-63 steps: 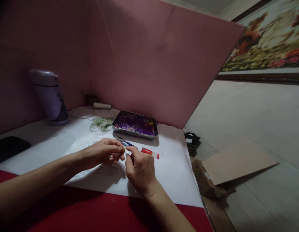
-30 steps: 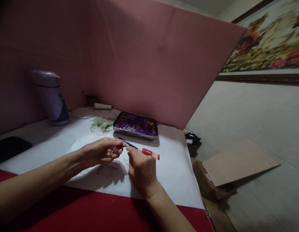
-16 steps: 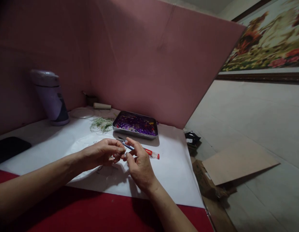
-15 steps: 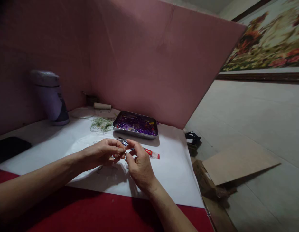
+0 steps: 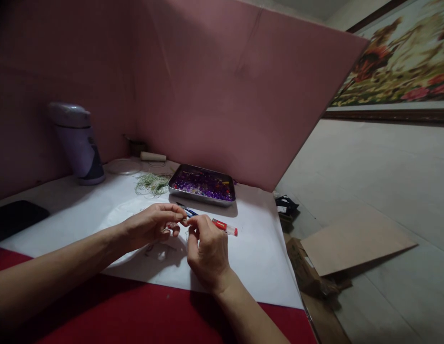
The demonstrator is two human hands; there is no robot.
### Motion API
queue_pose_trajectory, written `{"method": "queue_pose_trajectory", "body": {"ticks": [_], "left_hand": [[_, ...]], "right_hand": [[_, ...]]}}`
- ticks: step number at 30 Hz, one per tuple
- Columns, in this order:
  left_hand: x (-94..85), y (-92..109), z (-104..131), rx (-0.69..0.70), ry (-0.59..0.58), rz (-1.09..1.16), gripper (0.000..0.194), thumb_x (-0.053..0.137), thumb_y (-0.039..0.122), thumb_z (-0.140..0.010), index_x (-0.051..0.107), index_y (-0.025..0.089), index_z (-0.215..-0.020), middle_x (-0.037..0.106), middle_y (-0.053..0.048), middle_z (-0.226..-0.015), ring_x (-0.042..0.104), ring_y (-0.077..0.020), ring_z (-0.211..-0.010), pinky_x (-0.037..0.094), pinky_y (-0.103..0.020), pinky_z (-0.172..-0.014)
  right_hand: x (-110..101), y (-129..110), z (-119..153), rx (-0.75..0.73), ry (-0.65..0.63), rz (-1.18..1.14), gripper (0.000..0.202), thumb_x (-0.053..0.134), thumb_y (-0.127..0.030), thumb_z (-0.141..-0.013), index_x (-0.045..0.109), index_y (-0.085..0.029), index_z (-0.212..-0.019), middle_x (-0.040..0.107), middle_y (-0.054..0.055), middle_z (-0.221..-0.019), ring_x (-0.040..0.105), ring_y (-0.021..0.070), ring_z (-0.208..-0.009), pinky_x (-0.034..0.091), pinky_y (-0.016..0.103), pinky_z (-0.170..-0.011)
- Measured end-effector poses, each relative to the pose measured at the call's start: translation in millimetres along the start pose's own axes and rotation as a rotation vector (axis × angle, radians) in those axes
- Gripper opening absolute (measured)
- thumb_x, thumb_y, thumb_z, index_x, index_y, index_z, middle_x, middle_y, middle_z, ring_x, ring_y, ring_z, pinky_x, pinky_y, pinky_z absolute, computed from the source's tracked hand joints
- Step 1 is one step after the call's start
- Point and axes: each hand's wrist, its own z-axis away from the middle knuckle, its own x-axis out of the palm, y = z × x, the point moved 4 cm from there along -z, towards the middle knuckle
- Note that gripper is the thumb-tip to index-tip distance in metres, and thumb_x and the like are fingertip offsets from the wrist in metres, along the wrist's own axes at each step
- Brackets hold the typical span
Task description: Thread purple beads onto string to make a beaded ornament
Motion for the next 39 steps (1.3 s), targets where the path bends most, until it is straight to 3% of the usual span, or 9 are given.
{"method": "queue_pose_trajectory", "body": {"ticks": [3, 11, 19, 26, 29, 33, 39], "left_hand": [[-2.6, -2.3, -2.0, 0.017, 0.027, -0.013, 0.020, 0.069, 0.024, -0.068, 0.058, 0.014, -0.082, 0.063, -0.002, -0.072, 0.057, -0.0096, -0.048, 0.028, -0.017, -0.038], [-0.9, -6.7, -0.5, -0.006, 0.071, 0.019, 0.022, 0.067, 0.014, -0.065, 0.055, 0.015, -0.083, 0.060, 0.001, -0.060, 0.057, -0.0106, -0.045, 0.034, -0.018, -0.040], [1.2, -6.0, -1.9, -0.004, 0.045, 0.048, 0.017, 0.061, 0.009, -0.068, 0.057, 0.012, -0.084, 0.062, -0.005, -0.062, 0.059, -0.0129, -0.052, 0.039, -0.019, -0.043], [3.6, -7.4, -1.6, -0.004, -0.034, 0.096, 0.032, 0.059, 0.001, -0.062, 0.062, 0.010, -0.093, 0.066, -0.007, -0.076, 0.060, -0.0118, -0.056, 0.040, -0.018, -0.045], [3.4, -9.0, -2.6, -0.017, -0.056, 0.053, 0.023, 0.061, 0.005, -0.065, 0.066, 0.009, -0.088, 0.066, -0.008, -0.072, 0.057, -0.0102, -0.054, 0.042, -0.019, -0.048], [0.3, -8.1, -3.3, -0.008, 0.017, -0.007, 0.010, 0.064, 0.010, -0.067, 0.066, 0.008, -0.077, 0.065, -0.007, -0.063, 0.056, -0.0089, -0.051, 0.042, -0.019, -0.049], [0.1, -5.1, -2.7, 0.030, 0.070, 0.074, 0.009, 0.066, 0.010, -0.068, 0.060, 0.010, -0.075, 0.064, -0.006, -0.064, 0.062, -0.0133, -0.058, 0.044, -0.020, -0.050]], "right_hand": [[3.9, -1.0, 2.1, -0.040, -0.036, -0.001, 0.022, 0.047, -0.004, -0.074, 0.056, -0.018, -0.088, 0.063, 0.003, -0.080, 0.057, 0.0153, -0.069, 0.041, 0.025, -0.064], [9.7, -2.4, 5.5, -0.058, -0.078, 0.002, 0.017, 0.047, -0.006, -0.077, 0.058, -0.018, -0.084, 0.061, 0.003, -0.078, 0.056, 0.0152, -0.068, 0.040, 0.025, -0.062], [11.0, -0.4, 4.8, 0.005, -0.058, -0.075, 0.022, 0.047, -0.005, -0.077, 0.059, -0.019, -0.088, 0.062, 0.002, -0.082, 0.057, 0.0146, -0.071, 0.040, 0.025, -0.064], [9.9, 0.9, 3.6, 0.022, -0.065, -0.091, 0.028, 0.047, -0.003, -0.076, 0.060, -0.019, -0.095, 0.062, 0.002, -0.083, 0.058, 0.0152, -0.074, 0.042, 0.026, -0.068], [9.4, 1.5, 3.0, 0.048, -0.059, -0.084, 0.027, 0.047, -0.004, -0.075, 0.060, -0.019, -0.095, 0.063, 0.002, -0.082, 0.058, 0.0154, -0.072, 0.043, 0.026, -0.067], [9.0, 2.1, 3.5, 0.077, -0.043, -0.052, 0.023, 0.047, -0.006, -0.076, 0.059, -0.018, -0.091, 0.063, 0.003, -0.081, 0.057, 0.0154, -0.069, 0.042, 0.026, -0.063], [9.3, 1.8, 3.5, 0.080, -0.023, -0.040, 0.019, 0.047, -0.007, -0.076, 0.058, -0.018, -0.087, 0.062, 0.002, -0.076, 0.055, 0.0143, -0.064, 0.042, 0.025, -0.062]]}}
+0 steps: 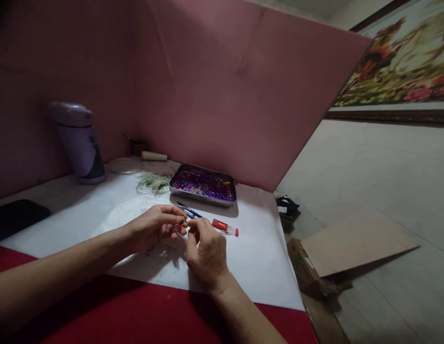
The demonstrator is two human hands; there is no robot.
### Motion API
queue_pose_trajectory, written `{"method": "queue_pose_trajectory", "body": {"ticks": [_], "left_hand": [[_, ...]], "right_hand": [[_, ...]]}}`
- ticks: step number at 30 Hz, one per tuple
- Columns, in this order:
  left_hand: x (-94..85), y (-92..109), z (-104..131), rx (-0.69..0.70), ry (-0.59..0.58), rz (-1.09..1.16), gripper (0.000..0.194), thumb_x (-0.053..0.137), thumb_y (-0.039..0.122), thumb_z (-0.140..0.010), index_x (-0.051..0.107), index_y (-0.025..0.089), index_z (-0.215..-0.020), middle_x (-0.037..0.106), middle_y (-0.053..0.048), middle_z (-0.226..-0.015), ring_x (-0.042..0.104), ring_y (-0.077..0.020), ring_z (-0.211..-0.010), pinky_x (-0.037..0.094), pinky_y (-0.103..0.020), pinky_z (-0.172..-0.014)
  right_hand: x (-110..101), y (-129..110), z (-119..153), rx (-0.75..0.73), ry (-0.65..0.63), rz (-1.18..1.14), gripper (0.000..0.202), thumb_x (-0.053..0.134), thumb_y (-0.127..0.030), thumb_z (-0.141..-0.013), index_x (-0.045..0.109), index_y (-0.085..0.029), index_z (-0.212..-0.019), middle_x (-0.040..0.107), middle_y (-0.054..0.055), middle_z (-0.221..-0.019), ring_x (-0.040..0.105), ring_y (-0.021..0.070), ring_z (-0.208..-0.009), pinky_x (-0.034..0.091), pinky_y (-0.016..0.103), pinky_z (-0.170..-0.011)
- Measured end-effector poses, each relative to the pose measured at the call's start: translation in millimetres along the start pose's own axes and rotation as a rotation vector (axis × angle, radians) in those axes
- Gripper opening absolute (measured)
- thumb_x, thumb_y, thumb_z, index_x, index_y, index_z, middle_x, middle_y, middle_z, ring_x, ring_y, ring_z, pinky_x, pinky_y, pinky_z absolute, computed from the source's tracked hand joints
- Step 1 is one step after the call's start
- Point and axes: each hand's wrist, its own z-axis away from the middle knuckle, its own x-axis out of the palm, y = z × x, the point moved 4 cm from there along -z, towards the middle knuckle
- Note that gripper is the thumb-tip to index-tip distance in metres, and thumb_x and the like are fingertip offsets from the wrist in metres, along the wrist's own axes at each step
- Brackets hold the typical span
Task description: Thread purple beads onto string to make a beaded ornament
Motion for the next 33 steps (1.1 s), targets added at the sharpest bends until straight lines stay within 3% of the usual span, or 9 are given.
{"method": "queue_pose_trajectory", "body": {"ticks": [8, 15, 33], "left_hand": [[-1.8, 4.3, -0.8, 0.014, 0.094, 0.011, 0.009, 0.052, 0.003, -0.076, 0.052, 0.011, -0.073, 0.062, -0.007, -0.067, 0.062, -0.0124, -0.056, 0.046, -0.018, -0.048], [-1.5, 3.8, -0.2, 0.037, 0.082, 0.006, 0.005, 0.054, 0.011, -0.080, 0.051, 0.013, -0.076, 0.062, -0.007, -0.074, 0.062, -0.0135, -0.055, 0.043, -0.019, -0.042], [-0.6, 7.7, 2.8, 0.054, 0.155, 0.001, 0.007, 0.050, 0.009, -0.081, 0.048, 0.014, -0.078, 0.061, -0.006, -0.071, 0.061, -0.0128, -0.052, 0.043, -0.020, -0.043]], "right_hand": [[-1.9, -3.3, -0.6, -0.063, 0.004, 0.008, 0.021, 0.045, -0.005, -0.077, 0.060, -0.018, -0.084, 0.062, 0.003, -0.079, 0.056, 0.0147, -0.069, 0.041, 0.026, -0.064], [-0.9, -2.0, 1.2, -0.084, 0.014, 0.046, 0.020, 0.045, -0.005, -0.077, 0.059, -0.018, -0.083, 0.060, 0.003, -0.078, 0.054, 0.0148, -0.067, 0.040, 0.026, -0.062], [-2.5, -4.9, 2.1, -0.115, 0.021, 0.028, 0.025, 0.045, -0.003, -0.074, 0.062, -0.018, -0.084, 0.061, 0.003, -0.078, 0.055, 0.0150, -0.067, 0.042, 0.026, -0.064]]}}
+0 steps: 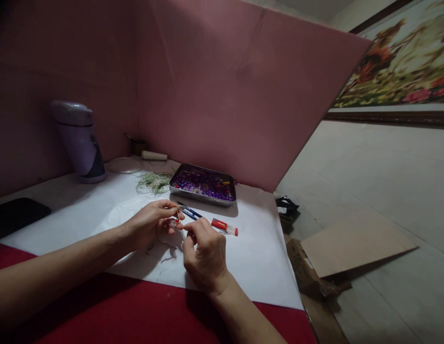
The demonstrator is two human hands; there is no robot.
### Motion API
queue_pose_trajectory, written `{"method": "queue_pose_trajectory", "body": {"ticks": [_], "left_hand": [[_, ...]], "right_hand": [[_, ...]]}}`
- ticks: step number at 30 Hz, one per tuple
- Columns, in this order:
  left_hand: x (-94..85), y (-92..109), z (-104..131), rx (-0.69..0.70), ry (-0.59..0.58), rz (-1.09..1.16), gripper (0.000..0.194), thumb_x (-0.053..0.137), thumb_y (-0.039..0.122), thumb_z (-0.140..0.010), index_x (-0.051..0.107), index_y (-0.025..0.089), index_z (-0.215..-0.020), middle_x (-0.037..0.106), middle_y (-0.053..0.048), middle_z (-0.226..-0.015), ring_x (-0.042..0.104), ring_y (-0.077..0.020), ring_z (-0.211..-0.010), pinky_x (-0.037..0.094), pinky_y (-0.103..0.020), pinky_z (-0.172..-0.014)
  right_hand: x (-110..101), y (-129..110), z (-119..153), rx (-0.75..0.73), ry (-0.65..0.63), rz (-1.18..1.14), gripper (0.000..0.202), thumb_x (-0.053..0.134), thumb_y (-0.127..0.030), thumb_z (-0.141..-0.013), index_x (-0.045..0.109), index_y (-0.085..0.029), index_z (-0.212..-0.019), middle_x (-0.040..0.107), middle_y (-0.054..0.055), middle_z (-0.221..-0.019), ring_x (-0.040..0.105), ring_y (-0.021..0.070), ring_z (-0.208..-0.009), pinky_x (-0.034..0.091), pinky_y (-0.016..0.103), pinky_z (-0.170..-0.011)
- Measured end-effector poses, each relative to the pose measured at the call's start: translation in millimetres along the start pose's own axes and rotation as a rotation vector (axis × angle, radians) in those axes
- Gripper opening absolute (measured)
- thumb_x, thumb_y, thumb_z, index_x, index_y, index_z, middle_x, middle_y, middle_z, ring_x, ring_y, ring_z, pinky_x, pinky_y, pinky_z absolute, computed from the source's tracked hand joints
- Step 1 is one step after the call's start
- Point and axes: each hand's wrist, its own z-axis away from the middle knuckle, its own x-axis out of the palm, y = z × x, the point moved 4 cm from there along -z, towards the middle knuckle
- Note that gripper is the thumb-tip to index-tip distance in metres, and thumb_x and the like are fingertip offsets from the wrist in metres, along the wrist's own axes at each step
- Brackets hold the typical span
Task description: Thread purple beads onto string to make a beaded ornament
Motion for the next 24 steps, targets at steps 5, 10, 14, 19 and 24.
{"method": "queue_pose_trajectory", "body": {"ticks": [5, 10, 14, 19, 24], "left_hand": [[-1.7, -0.5, -1.5, 0.002, 0.039, -0.004, 0.008, 0.050, 0.009, -0.081, 0.048, 0.014, -0.076, 0.061, -0.005, -0.070, 0.061, -0.0131, -0.051, 0.043, -0.020, -0.042], [-2.8, -1.5, -3.1, -0.016, 0.051, 0.009, 0.011, 0.050, 0.008, -0.081, 0.047, 0.015, -0.073, 0.061, -0.004, -0.068, 0.061, -0.0126, -0.050, 0.042, -0.020, -0.041], [-3.3, -1.0, -2.9, -0.014, 0.054, 0.005, 0.011, 0.048, 0.007, -0.082, 0.047, 0.015, -0.073, 0.061, -0.005, -0.068, 0.061, -0.0128, -0.051, 0.041, -0.020, -0.041], [-3.7, -1.8, -3.2, -0.011, 0.037, -0.046, 0.009, 0.048, 0.008, -0.081, 0.047, 0.014, -0.075, 0.060, -0.004, -0.069, 0.061, -0.0122, -0.051, 0.041, -0.019, -0.041], [-2.5, -8.6, -2.9, -0.025, -0.017, -0.197, 0.006, 0.054, 0.011, -0.077, 0.049, 0.014, -0.076, 0.059, -0.002, -0.069, 0.061, -0.0134, -0.049, 0.039, -0.019, -0.037]], "right_hand": [[-0.5, -1.3, -0.1, -0.013, 0.011, 0.006, 0.022, 0.044, -0.005, -0.075, 0.061, -0.018, -0.080, 0.059, 0.003, -0.074, 0.054, 0.0146, -0.065, 0.040, 0.025, -0.060], [-0.5, -1.3, -0.6, -0.009, 0.011, -0.004, 0.022, 0.043, -0.005, -0.075, 0.061, -0.017, -0.079, 0.057, 0.003, -0.072, 0.053, 0.0150, -0.064, 0.039, 0.025, -0.058], [0.1, -0.6, 0.2, -0.004, 0.005, -0.009, 0.022, 0.043, -0.005, -0.075, 0.061, -0.017, -0.080, 0.057, 0.004, -0.073, 0.053, 0.0155, -0.065, 0.039, 0.026, -0.058], [2.3, 4.4, 0.6, 0.046, -0.023, -0.006, 0.023, 0.045, -0.005, -0.075, 0.062, -0.018, -0.081, 0.059, 0.004, -0.076, 0.054, 0.0166, -0.069, 0.041, 0.028, -0.061], [1.2, 6.3, -4.7, 0.089, 0.017, -0.121, 0.030, 0.044, -0.003, -0.074, 0.063, -0.016, -0.094, 0.061, 0.008, -0.093, 0.056, 0.0197, -0.088, 0.046, 0.032, -0.075]]}}
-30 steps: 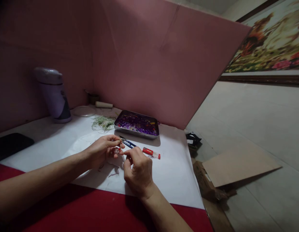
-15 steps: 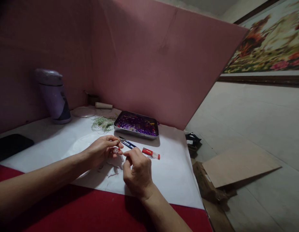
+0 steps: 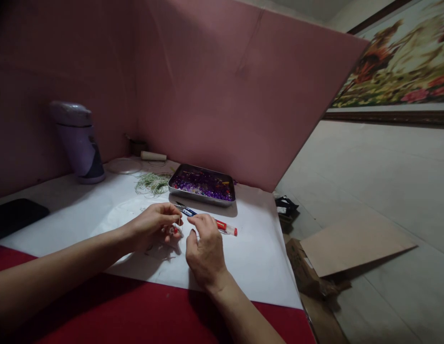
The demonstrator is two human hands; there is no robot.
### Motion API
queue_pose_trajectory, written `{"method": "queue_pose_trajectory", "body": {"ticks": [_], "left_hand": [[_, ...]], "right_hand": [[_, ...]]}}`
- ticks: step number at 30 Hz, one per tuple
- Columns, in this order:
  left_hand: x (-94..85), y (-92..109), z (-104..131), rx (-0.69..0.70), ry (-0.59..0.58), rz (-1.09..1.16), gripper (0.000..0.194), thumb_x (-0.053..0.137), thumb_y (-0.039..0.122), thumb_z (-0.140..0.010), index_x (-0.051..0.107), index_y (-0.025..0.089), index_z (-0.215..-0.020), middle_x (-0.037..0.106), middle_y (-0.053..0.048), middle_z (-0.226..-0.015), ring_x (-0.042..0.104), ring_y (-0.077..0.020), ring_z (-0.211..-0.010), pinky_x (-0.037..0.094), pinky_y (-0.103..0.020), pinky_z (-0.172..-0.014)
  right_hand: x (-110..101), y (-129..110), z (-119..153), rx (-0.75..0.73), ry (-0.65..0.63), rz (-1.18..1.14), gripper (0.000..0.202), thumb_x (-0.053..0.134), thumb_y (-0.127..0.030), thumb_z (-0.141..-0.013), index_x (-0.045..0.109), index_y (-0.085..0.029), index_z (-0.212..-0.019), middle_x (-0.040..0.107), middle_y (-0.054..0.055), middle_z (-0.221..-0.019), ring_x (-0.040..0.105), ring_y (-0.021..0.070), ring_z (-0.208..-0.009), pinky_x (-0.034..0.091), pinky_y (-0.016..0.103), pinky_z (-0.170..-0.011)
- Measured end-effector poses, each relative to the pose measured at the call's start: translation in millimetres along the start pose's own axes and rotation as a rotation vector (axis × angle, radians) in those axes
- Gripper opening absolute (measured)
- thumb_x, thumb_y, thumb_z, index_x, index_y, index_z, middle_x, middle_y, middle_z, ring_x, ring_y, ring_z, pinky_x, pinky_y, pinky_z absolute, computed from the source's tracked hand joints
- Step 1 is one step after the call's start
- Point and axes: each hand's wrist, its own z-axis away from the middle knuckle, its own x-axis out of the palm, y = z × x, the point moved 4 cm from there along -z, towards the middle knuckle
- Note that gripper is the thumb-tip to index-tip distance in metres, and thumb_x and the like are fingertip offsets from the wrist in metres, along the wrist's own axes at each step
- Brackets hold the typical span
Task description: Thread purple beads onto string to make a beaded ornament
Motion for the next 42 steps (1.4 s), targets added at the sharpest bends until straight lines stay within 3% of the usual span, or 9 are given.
{"method": "queue_pose_trajectory", "body": {"ticks": [4, 8, 14, 18, 22, 25, 29, 35, 42], "left_hand": [[4.0, 0.0, 2.1, 0.030, -0.053, -0.055, 0.010, 0.060, 0.017, -0.074, 0.051, 0.015, -0.076, 0.057, 0.001, -0.057, 0.059, -0.0134, -0.046, 0.039, -0.019, -0.036], [5.4, 2.1, 3.8, 0.028, -0.067, -0.073, 0.012, 0.061, 0.020, -0.073, 0.051, 0.014, -0.079, 0.056, 0.001, -0.052, 0.057, -0.0125, -0.043, 0.041, -0.020, -0.038], [5.8, 2.1, 4.3, 0.014, -0.075, -0.048, 0.023, 0.055, 0.014, -0.073, 0.050, 0.014, -0.095, 0.060, -0.001, -0.063, 0.061, -0.0146, -0.047, 0.042, -0.022, -0.040], [9.0, 11.0, 10.9, 0.009, -0.054, -0.131, 0.023, 0.050, 0.012, -0.072, 0.051, 0.013, -0.095, 0.058, 0.000, -0.065, 0.059, -0.0129, -0.047, 0.043, -0.022, -0.041], [8.7, 18.3, 14.5, 0.045, -0.011, -0.183, 0.028, 0.052, 0.008, -0.066, 0.053, 0.012, -0.094, 0.060, -0.005, -0.084, 0.059, -0.0102, -0.050, 0.043, -0.022, -0.044], [6.0, 16.5, 11.5, 0.046, -0.011, -0.132, 0.033, 0.049, 0.002, -0.060, 0.054, 0.012, -0.091, 0.060, -0.005, -0.086, 0.057, -0.0085, -0.049, 0.041, -0.022, -0.044], [5.7, 11.3, 7.7, -0.025, -0.090, -0.001, 0.024, 0.054, 0.007, -0.062, 0.056, 0.012, -0.085, 0.061, -0.004, -0.073, 0.058, -0.0116, -0.052, 0.043, -0.024, -0.048], [9.0, 8.7, 8.3, -0.047, -0.229, 0.010, 0.008, 0.063, 0.015, -0.064, 0.063, 0.009, -0.069, 0.062, -0.004, -0.062, 0.057, -0.0118, -0.056, 0.044, -0.025, -0.058], [8.3, 3.1, 8.7, -0.094, -0.256, -0.017, 0.006, 0.067, 0.015, -0.059, 0.065, 0.010, -0.061, 0.061, -0.002, -0.056, 0.054, -0.0105, -0.054, 0.042, -0.024, -0.059]], "right_hand": [[1.5, -7.0, -2.2, 0.032, -0.055, -0.175, 0.026, 0.046, -0.006, -0.077, 0.063, -0.018, -0.092, 0.061, 0.006, -0.093, 0.057, 0.0151, -0.077, 0.045, 0.024, -0.059], [4.7, -8.9, 0.0, 0.057, -0.107, -0.238, 0.026, 0.048, -0.006, -0.076, 0.062, -0.019, -0.093, 0.061, 0.004, -0.092, 0.056, 0.0137, -0.074, 0.044, 0.023, -0.060], [3.0, 6.2, 1.6, 0.237, -0.033, -0.205, 0.014, 0.048, -0.011, -0.079, 0.058, -0.018, -0.086, 0.059, 0.003, -0.084, 0.052, 0.0121, -0.062, 0.043, 0.024, -0.057], [7.8, 2.5, -1.0, 0.161, -0.166, -0.316, 0.031, 0.047, -0.009, -0.077, 0.060, -0.021, -0.103, 0.059, 0.004, -0.105, 0.055, 0.0124, -0.071, 0.044, 0.025, -0.064], [13.8, 7.2, 0.6, 0.244, -0.261, -0.352, 0.025, 0.048, -0.013, -0.080, 0.059, -0.019, -0.101, 0.062, 0.002, -0.089, 0.053, 0.0112, -0.063, 0.042, 0.023, -0.058], [12.8, 12.9, 1.1, 0.304, -0.216, -0.394, 0.012, 0.050, -0.018, -0.082, 0.058, -0.018, -0.091, 0.060, 0.000, -0.075, 0.053, 0.0111, -0.060, 0.041, 0.022, -0.055], [8.7, 17.7, -0.1, 0.332, -0.153, -0.370, 0.008, 0.051, -0.022, -0.084, 0.056, -0.017, -0.081, 0.054, -0.003, -0.063, 0.049, 0.0102, -0.053, 0.039, 0.021, -0.050], [2.1, 13.7, -2.4, 0.248, -0.088, -0.207, 0.009, 0.050, -0.018, -0.084, 0.058, -0.017, -0.080, 0.056, -0.001, -0.065, 0.052, 0.0121, -0.056, 0.040, 0.023, -0.053], [-0.1, 11.5, -2.1, 0.178, -0.049, -0.119, 0.012, 0.049, -0.014, -0.083, 0.058, -0.017, -0.076, 0.057, 0.001, -0.066, 0.054, 0.0132, -0.059, 0.042, 0.024, -0.057]]}}
